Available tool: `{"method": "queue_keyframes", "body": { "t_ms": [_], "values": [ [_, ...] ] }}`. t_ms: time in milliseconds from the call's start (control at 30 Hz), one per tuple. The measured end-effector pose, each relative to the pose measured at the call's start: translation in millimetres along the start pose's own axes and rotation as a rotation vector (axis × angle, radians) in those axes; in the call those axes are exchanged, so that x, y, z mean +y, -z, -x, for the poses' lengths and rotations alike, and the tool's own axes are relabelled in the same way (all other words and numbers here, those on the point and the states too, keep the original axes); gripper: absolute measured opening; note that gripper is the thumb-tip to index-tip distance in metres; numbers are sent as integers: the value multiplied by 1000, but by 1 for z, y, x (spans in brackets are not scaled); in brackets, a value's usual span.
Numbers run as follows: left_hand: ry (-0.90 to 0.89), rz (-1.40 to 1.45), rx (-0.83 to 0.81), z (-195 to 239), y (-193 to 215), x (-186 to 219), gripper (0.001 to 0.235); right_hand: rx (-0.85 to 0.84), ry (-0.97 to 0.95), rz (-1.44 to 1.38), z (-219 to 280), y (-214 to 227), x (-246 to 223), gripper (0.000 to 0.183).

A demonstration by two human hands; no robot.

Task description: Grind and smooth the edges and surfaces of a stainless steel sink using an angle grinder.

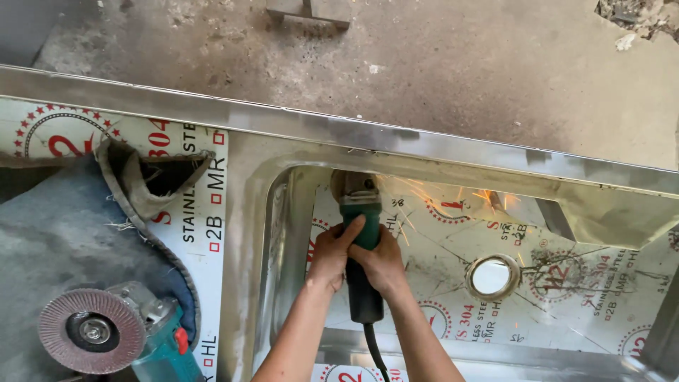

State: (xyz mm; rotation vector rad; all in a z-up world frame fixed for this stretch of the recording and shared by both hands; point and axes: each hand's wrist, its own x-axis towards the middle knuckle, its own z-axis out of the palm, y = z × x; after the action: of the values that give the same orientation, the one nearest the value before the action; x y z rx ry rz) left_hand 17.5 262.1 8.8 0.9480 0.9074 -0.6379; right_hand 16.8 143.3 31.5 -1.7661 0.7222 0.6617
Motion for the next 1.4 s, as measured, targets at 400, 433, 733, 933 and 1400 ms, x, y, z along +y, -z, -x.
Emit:
{"method": "queue_keyframes", "body": {
  "t_ms": [400, 433, 733, 933, 1400],
  "values": [
    [-79, 156, 58, 0, 36, 15, 41, -95, 37, 166, -3, -37, -21, 53],
    [-76, 131, 25, -2, 34, 10, 42, -72, 39, 128, -1, -34, -16, 52],
    [-46, 121, 31, 1, 35, 16, 45, -34, -10, 93, -3, -38, -21, 51],
    [-95, 64, 56, 4, 24, 17, 45, -51, 81, 179, -7, -29, -12, 54],
    [11, -2, -111, -14, -141, -75, 45, 45, -42, -87, -13, 149, 59, 51]
  ]
}}
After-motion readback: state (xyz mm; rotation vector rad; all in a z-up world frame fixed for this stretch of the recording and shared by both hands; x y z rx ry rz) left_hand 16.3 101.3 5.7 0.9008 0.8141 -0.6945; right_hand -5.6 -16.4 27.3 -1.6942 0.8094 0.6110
